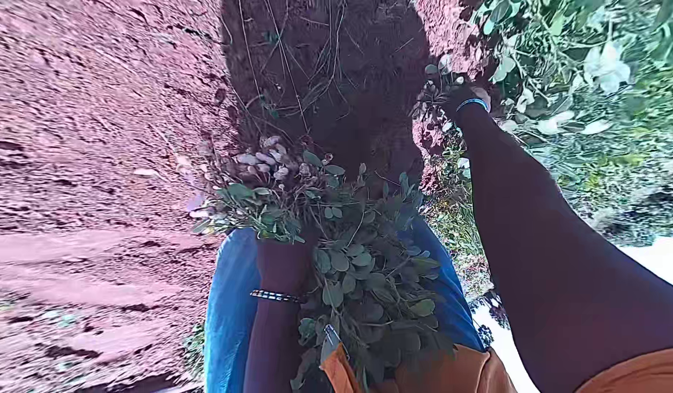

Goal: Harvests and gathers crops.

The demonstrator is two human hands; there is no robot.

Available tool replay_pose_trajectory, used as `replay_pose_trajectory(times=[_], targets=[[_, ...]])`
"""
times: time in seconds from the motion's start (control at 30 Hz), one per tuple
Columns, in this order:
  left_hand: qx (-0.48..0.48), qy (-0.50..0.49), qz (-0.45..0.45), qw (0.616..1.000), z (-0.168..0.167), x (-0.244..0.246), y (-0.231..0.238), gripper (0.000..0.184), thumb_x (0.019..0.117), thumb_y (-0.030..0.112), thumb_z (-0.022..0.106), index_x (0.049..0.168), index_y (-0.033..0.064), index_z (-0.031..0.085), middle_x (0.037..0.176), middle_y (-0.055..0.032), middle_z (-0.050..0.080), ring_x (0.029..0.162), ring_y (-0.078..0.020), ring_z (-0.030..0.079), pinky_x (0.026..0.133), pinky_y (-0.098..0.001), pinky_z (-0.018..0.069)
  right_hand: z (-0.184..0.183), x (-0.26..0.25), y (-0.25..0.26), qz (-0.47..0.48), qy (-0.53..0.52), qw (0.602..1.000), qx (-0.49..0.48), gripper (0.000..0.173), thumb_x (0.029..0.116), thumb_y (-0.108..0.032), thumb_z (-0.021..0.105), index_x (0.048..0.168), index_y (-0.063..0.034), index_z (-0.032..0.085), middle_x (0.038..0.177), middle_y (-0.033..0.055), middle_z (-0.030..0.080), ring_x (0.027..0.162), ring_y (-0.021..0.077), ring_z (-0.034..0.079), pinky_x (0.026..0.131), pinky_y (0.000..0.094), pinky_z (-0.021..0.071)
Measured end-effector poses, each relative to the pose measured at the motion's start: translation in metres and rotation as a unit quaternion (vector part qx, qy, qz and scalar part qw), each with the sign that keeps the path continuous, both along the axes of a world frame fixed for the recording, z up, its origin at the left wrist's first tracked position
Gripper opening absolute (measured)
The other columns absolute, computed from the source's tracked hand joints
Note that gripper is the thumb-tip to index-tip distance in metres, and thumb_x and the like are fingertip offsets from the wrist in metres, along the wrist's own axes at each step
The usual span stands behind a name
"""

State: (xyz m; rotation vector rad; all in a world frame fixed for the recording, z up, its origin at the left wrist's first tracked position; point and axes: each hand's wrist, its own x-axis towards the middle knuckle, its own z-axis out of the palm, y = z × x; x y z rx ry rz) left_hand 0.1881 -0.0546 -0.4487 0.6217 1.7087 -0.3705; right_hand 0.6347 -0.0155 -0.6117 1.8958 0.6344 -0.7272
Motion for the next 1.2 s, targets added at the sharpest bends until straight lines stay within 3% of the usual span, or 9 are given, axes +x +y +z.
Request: replay_pose_trajectory(times=[0.1, 0.23, 0.37, 0.47, 0.63, 0.8, 0.93, 1.03, 1.2], targets=[[-0.023, 0.010, -0.005, 1.000, 0.004, 0.004, 0.005, 0.066, 0.0854, 0.024, 0.081, 0.139, -0.0024, 0.052, 0.123, -0.0225, 0.065, 0.112, -0.0315, 0.063, 0.098, -0.0561, 0.0495, 0.013, -0.008, -0.001, -0.010, 0.049, 0.999, 0.002, 0.055, 0.0946, -0.038, 0.066, 0.142, -0.0097, 0.058, 0.135, 0.0272, 0.061, 0.125, 0.0486, 0.058, 0.096, 0.0736, 0.0453], [-0.008, 0.000, 0.000, 1.000, -0.007, 0.007, -0.002, 0.064, 0.0870, 0.024, 0.080, 0.138, -0.0043, 0.052, 0.121, -0.0242, 0.065, 0.112, -0.0340, 0.064, 0.096, -0.0587, 0.0501, 0.068, -0.068, -0.010, -0.016, 0.085, 0.996, -0.007, 0.062, 0.0958, -0.040, 0.067, 0.140, 0.0020, 0.054, 0.133, 0.0311, 0.061, 0.122, 0.0489, 0.060, 0.097, 0.0699, 0.0472], [-0.021, 0.000, -0.036, 0.999, -0.003, 0.022, 0.006, 0.064, 0.0933, 0.022, 0.076, 0.141, -0.0089, 0.048, 0.129, -0.0258, 0.062, 0.117, -0.0288, 0.063, 0.105, -0.0475, 0.0488, 0.142, -0.156, -0.043, -0.052, 0.286, 0.953, -0.086, 0.038, 0.0914, -0.017, 0.072, 0.120, 0.0063, 0.061, 0.110, 0.0278, 0.067, 0.102, 0.0455, 0.067, 0.082, 0.0635, 0.0539], [-0.039, 0.011, -0.076, 0.996, 0.001, 0.022, 0.013, 0.065, 0.0953, 0.025, 0.073, 0.143, -0.0106, 0.046, 0.135, -0.0297, 0.059, 0.125, -0.0334, 0.060, 0.109, -0.0507, 0.0446, 0.120, -0.165, -0.076, -0.114, 0.387, 0.912, -0.076, 0.038, 0.0979, -0.009, 0.065, 0.129, 0.0114, 0.060, 0.129, 0.0311, 0.062, 0.123, 0.0450, 0.059, 0.102, 0.0603, 0.0463], [-0.044, 0.066, -0.121, 0.989, -0.014, 0.022, 0.008, 0.082, 0.0909, 0.033, 0.078, 0.149, -0.0107, 0.039, 0.143, -0.0329, 0.052, 0.137, -0.0425, 0.050, 0.116, -0.0583, 0.0366, 0.088, -0.164, -0.042, -0.250, 0.241, 0.936, 0.060, 0.050, 0.0902, -0.026, 0.073, 0.129, 0.0016, 0.059, 0.112, 0.0235, 0.069, 0.104, 0.0393, 0.068, 0.085, 0.0616, 0.0546], [-0.018, 0.060, -0.074, 0.995, -0.010, 0.022, 0.007, 0.071, 0.0902, 0.022, 0.078, 0.146, -0.0065, 0.045, 0.140, -0.0258, 0.057, 0.133, -0.0304, 0.055, 0.114, -0.0489, 0.0411, 0.083, -0.070, -0.017, -0.069, 0.095, 0.991, 0.065, 0.069, 0.0894, -0.032, 0.073, 0.147, -0.0029, 0.048, 0.134, 0.0279, 0.060, 0.121, 0.0470, 0.061, 0.094, 0.0679, 0.0497], [-0.033, 0.066, -0.120, 0.990, -0.010, 0.025, 0.005, 0.076, 0.0939, 0.026, 0.075, 0.150, -0.0092, 0.038, 0.142, -0.0304, 0.054, 0.135, -0.0345, 0.054, 0.115, -0.0504, 0.0398, 0.023, 0.054, -0.048, -0.019, 0.026, 0.999, 0.042, 0.060, 0.0948, -0.036, 0.065, 0.145, -0.0049, 0.055, 0.149, 0.0262, 0.052, 0.142, 0.0459, 0.044, 0.114, 0.0734, 0.0280], [0.007, 0.060, -0.118, 0.991, -0.011, 0.031, -0.001, 0.066, 0.0920, 0.023, 0.075, 0.143, -0.0085, 0.047, 0.134, -0.0262, 0.061, 0.124, -0.0261, 0.061, 0.109, -0.0440, 0.0463, -0.004, 0.084, -0.059, -0.051, 0.155, 0.986, -0.017, 0.047, 0.1029, -0.016, 0.058, 0.140, 0.0128, 0.051, 0.145, 0.0372, 0.049, 0.140, 0.0521, 0.044, 0.114, 0.0659, 0.0339], [0.014, 0.039, -0.097, 0.994, -0.004, 0.045, 0.005, 0.062, 0.0932, 0.019, 0.073, 0.142, -0.0073, 0.047, 0.131, -0.0204, 0.062, 0.117, -0.0145, 0.062, 0.103, -0.0330, 0.0489, 0.004, 0.029, -0.073, -0.181, 0.053, 0.978, 0.091, 0.046, 0.0993, -0.030, 0.061, 0.134, 0.0011, 0.062, 0.139, 0.0244, 0.061, 0.133, 0.0384, 0.056, 0.109, 0.0579, 0.0449]])
